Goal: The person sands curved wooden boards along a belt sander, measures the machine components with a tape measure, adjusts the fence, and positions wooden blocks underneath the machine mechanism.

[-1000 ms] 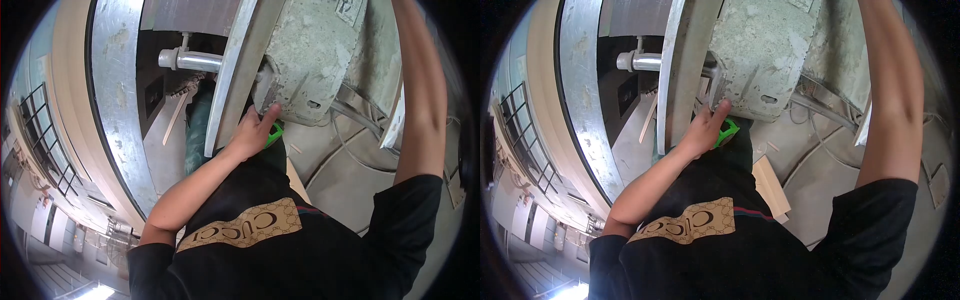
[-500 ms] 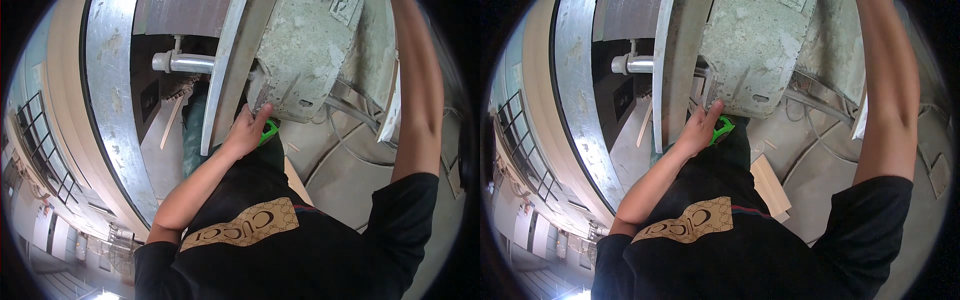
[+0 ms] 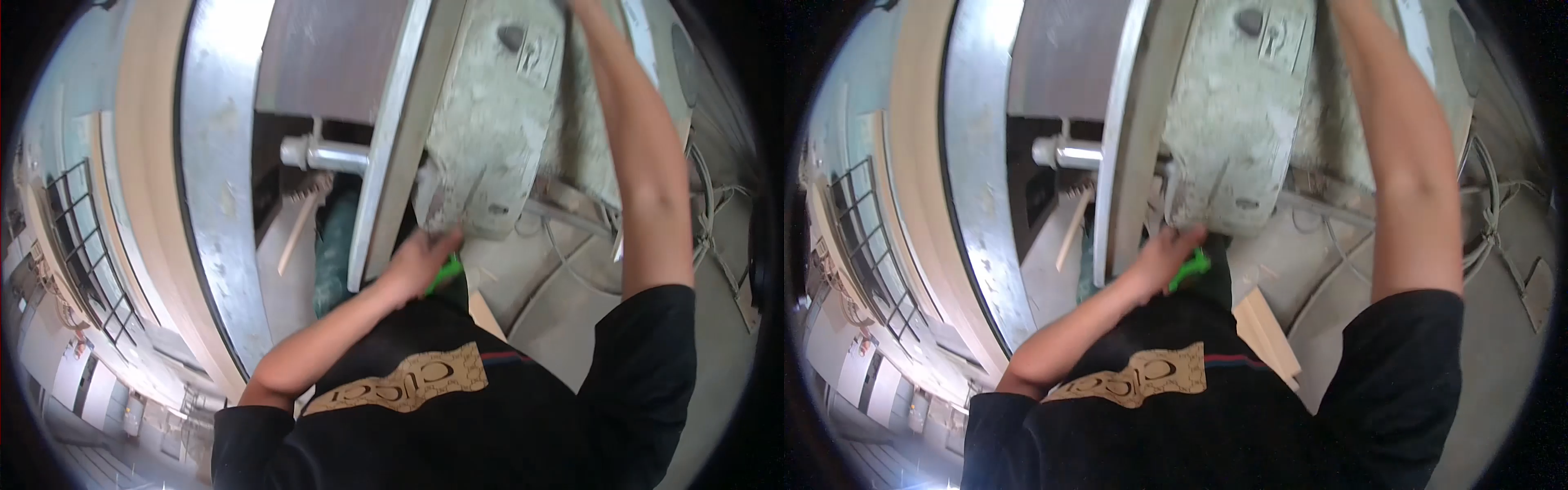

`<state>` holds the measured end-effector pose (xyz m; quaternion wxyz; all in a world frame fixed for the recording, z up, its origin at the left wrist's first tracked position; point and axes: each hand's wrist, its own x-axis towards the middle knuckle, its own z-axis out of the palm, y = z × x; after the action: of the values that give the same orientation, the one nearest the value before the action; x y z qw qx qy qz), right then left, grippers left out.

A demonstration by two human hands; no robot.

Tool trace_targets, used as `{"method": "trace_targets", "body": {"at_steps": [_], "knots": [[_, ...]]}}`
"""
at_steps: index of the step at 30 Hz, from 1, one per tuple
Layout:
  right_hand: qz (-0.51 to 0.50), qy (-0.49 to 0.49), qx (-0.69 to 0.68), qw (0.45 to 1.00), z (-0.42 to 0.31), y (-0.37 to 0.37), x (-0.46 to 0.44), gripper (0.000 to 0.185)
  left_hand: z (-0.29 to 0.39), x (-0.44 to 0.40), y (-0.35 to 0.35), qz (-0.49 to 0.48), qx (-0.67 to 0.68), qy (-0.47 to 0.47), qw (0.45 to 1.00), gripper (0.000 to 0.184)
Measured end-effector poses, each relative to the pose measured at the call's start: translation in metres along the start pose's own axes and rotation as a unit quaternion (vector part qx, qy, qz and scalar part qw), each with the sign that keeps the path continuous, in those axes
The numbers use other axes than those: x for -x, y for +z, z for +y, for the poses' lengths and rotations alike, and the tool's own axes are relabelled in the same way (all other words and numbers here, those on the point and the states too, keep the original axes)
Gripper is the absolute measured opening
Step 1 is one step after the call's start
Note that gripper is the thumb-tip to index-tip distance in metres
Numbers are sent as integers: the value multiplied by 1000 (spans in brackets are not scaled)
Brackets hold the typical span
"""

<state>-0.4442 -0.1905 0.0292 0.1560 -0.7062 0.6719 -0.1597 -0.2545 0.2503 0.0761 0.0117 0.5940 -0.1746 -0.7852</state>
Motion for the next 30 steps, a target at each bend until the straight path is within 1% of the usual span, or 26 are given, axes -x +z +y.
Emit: {"method": "trace_targets", "body": {"at_steps": [1, 2, 3, 4, 5, 6, 7, 8, 9, 10, 11, 12, 13, 14, 16, 18, 19, 21, 22, 23, 24, 26, 27, 28, 29, 30], "knots": [[-169, -48, -211, 962, 2, -33, 2, 89, -25, -8, 7, -31, 23, 117, 992, 59], [-121, -45, -95, 987, -10, -28, 8, 87, -20, 10, 5, -37, -2, 181, 983, 48], [-77, -32, 23, 996, -22, -23, 13, 85, -4, 34, 1, -50, 11, 224, 973, 36], [32, -67, 89, 993, -11, -5, 16, 76, 8, 51, -9, -111, 50, 238, 964, 31], [140, -94, 155, 973, -5, 3, 11, 66, 28, 74, -21, -144, 80, 256, 952, 31], [208, -122, 144, 960, -22, -4, 28, 66, 60, 108, -40, -146, 81, 217, 962, 40], [246, -129, 77, 957, -54, -19, 51, 58, 67, 111, -57, -90, 25, 326, 941, 48], [279, -138, 11, 950, -87, -31, 84, 50, 73, 113, -73, -33, -26, 427, 903, 56], [78, -36, -145, 986, -115, -47, 120, 50, 87, 118, -96, 26, -91, 480, 872, 75], [-31, -55, -250, 966, -153, -68, 163, 45, 107, 129, -113, 61, -104, 472, 873, 86], [-171, -41, -318, 932, -174, -78, 193, 40, 120, 130, -127, 90, -104, 475, 869, 94], [-227, -30, -352, 907, -189, -83, 216, 38, 135, 136, -139, 133, -141, 467, 863, 97], [-285, -18, -383, 878, -202, -84, 233, 35, 145, 134, -151, 156, -192, 480, 842, 97], [-298, 26, -437, 848, -209, -79, 245, 33, 154, 131, -160, 179, -241, 492, 817, 97], [-319, 112, -513, 789, -214, -71, 252, 26, 166, 129, -173, 178, -254, 504, 806, 98], [-322, 129, -517, 783, -216, -68, 251, 25, 175, 128, -185, 124, -271, 460, 837, 99], [-330, 147, -519, 774, -218, -64, 251, 25, 178, 127, -189, 124, -299, 460, 826, 97], [-293, 144, -536, 778, -218, -55, 252, 21, 183, 123, -204, 86, -339, 417, 839, 91], [-284, 132, -551, 773, -216, -53, 246, 21, 179, 114, -214, 107, -361, 447, 811, 81], [-273, 165, -587, 744, -210, -53, 238, 20, 186, 118, -225, 103, -378, 424, 817, 68], [-269, 197, -621, 709, -205, -53, 227, 19, 190, 117, -241, 114, -403, 382, 824, 49], [-183, 199, -610, 745, -210, -63, 204, 16, 198, 117, -292, 103, -407, 369, 829, 32], [-172, 179, -634, 733, -206, -61, 191, 15, 202, 116, -321, 121, -432, 361, 817, 28], [-160, 165, -655, 720, -204, -60, 181, 14, 205, 115, -350, 138, -424, 352, 823, 28], [-150, 164, -624, 749, -208, -58, 172, 16, 206, 114, -379, 147, -415, 341, 831, 28], [-172, 111, -558, 804, -211, -53, 160, 21, 206, 109, -407, 178, -423, 374, 806, 29]]}}
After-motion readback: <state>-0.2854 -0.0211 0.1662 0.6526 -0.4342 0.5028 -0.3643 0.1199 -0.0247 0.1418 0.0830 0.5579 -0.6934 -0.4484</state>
